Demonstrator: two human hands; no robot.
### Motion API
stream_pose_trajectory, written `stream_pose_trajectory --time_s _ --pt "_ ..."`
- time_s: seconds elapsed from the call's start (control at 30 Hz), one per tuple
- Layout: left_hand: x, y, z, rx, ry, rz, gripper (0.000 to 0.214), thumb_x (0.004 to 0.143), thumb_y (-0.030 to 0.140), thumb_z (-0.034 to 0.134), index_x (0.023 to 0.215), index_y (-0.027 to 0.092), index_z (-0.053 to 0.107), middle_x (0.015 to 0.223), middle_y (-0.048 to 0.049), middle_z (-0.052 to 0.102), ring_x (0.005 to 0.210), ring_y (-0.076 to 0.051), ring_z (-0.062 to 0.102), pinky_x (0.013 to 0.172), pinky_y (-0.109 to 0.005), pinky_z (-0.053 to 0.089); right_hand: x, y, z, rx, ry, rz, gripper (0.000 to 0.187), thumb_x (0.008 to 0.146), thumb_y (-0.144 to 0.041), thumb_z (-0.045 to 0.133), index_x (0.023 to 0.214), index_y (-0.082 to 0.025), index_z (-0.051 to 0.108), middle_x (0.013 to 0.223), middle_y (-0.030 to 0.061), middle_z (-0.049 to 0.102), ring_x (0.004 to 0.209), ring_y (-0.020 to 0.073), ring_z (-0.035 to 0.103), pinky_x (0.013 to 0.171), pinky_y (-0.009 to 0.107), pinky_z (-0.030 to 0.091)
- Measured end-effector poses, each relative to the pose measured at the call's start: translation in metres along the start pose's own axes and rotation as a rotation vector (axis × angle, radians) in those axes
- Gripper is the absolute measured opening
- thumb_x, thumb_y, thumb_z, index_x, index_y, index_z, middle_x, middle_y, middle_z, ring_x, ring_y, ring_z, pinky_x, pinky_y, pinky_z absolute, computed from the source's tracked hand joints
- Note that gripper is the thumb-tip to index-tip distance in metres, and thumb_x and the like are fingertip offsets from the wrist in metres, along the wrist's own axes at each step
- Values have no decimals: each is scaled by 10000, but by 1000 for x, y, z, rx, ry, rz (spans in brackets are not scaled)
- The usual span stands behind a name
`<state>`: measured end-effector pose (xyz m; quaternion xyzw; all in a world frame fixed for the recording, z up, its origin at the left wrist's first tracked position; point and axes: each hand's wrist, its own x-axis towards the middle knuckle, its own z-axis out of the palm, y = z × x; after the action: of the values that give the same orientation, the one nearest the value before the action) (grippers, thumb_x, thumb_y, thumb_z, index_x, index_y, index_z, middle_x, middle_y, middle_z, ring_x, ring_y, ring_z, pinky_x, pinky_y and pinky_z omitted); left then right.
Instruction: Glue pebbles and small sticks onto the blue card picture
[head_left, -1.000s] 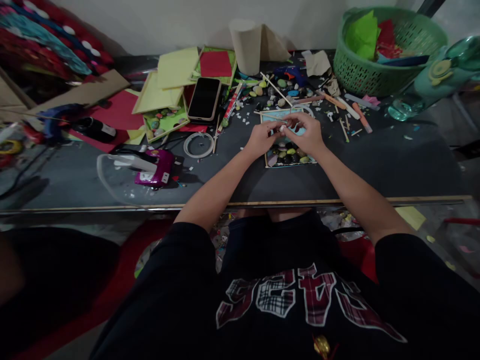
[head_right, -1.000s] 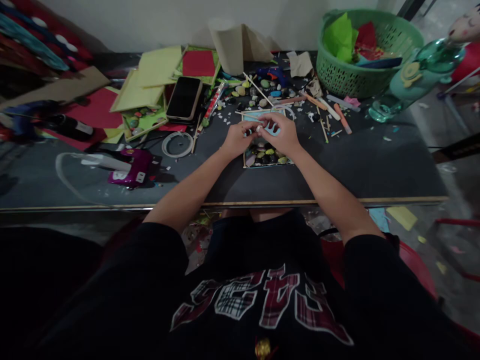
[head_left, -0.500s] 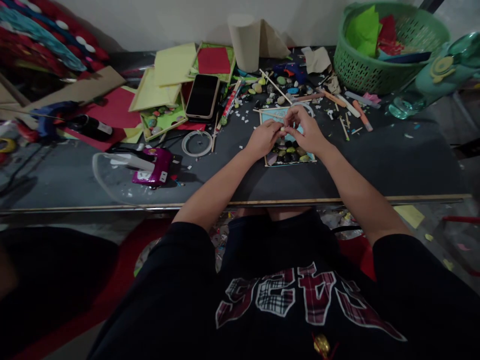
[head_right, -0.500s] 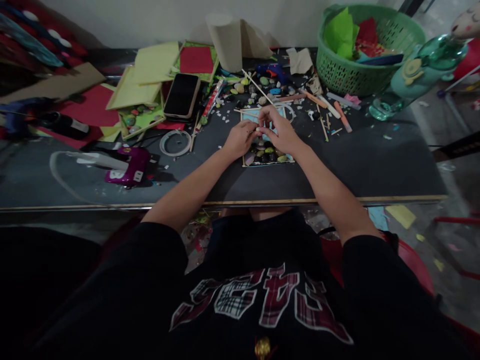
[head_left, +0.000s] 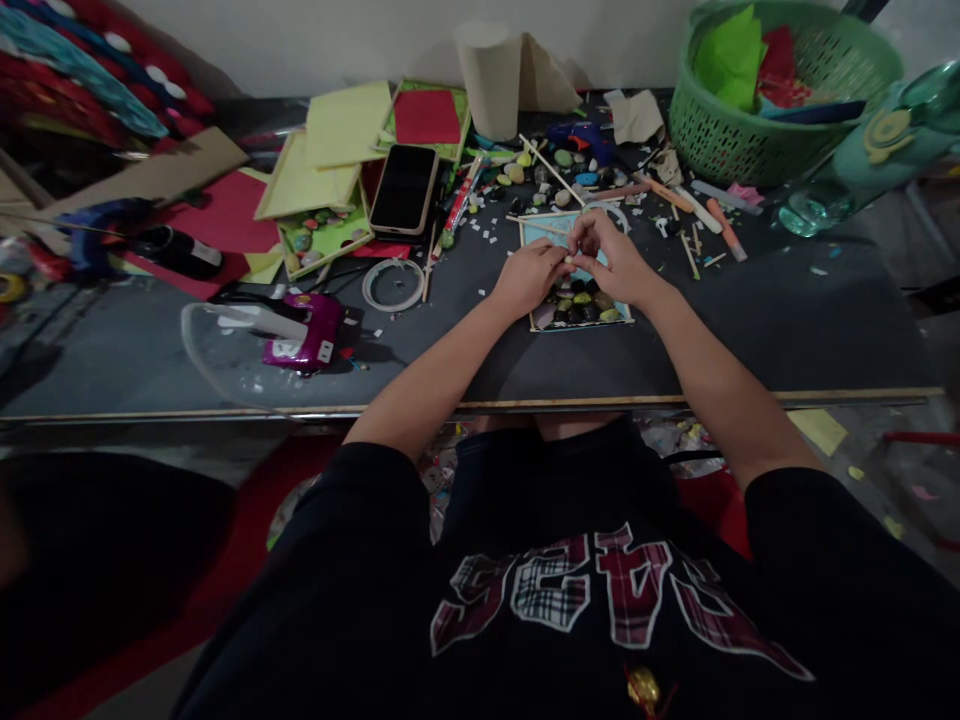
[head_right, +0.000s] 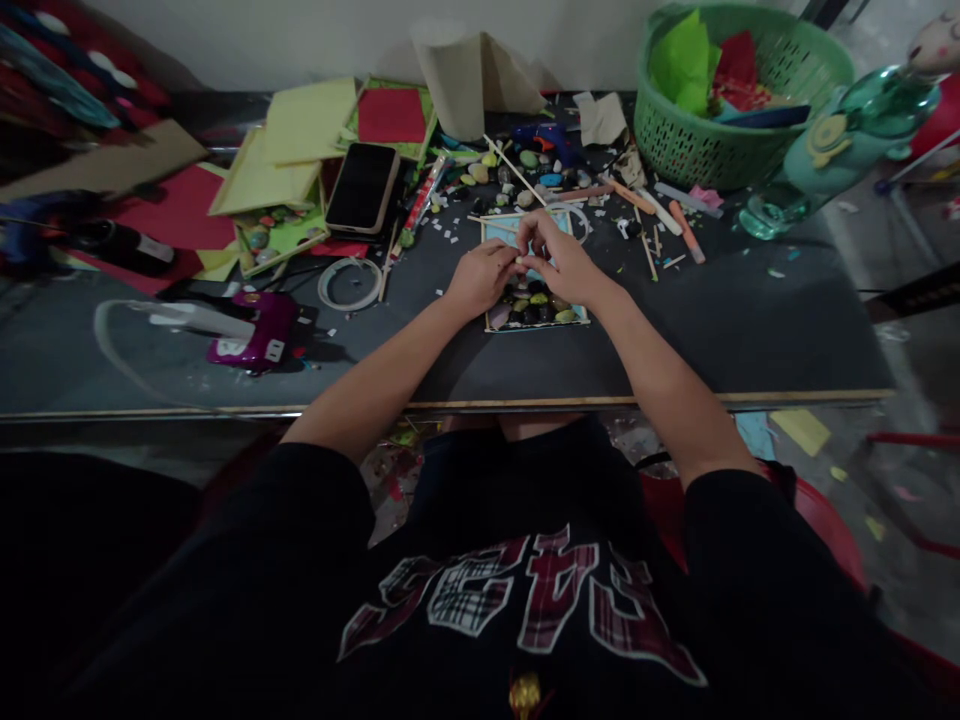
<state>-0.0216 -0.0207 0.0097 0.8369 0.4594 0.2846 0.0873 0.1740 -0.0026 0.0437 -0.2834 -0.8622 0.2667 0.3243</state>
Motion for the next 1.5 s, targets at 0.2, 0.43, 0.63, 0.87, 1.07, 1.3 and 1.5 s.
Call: stream_pose_trajectory --time_s 0.2,0.43,0.63,0.87,1.07,1.3,1.5 --pt "1 2 -2 28 -28 2 253 1007 293 497 980 147 702 941 -103 675 990 -218 657 812 -290 511 0 6 1 -12 -58 21 283 959 -445 583 1133 -254 469 985 23 598 836 189 606 834 420 553" --pt "0 0 1 40 -4 -37 287 1010 309 465 1072 155 699 1024 -120 681 963 -231 661 828 -320 512 -1 8 5 -37 -30 27 265 970 -404 564 1168 -269 450 976 26 610 872 208 610 869 441 535" --pt "-1 -5 3 -21 40 -19 249 996 315 496 1048 176 696 1041 -101 687 964 -214 661 843 -309 509 -2 5 8 -68 27 34 282 968 -410 567 1180 -275 441 1041 27 612 859 197 603 857 432 538" --pt "1 -1 -1 -165 103 -36 287 976 438 560 1055 198 695 1034 -97 715 1070 -242 646 966 -344 496 -4 1 8 -162 77 21 226 971 -417 555 1130 -262 511 1039 47 617 899 219 612 883 457 544" --pt "-2 -2 -6 -116 270 -145 383 940 571 564 1085 238 687 993 -89 738 1089 -261 632 993 -383 493 -4 -1 15 -141 219 114 355 929 -569 564 1044 -236 606 891 35 682 742 185 621 767 386 561" --pt "-6 -2 -2 3 336 -141 317 946 519 574 980 221 676 881 -99 730 1101 -281 634 945 -378 500 0 -6 31 -143 341 217 237 889 -406 610 928 -207 732 680 17 680 614 168 613 683 348 542" --pt "-7 4 -1 0 309 -184 246 952 440 562 905 220 660 835 -101 708 1057 -271 625 883 -364 498 0 -4 33 -235 350 232 156 832 -329 655 896 -222 748 650 0 666 624 182 630 688 361 541"
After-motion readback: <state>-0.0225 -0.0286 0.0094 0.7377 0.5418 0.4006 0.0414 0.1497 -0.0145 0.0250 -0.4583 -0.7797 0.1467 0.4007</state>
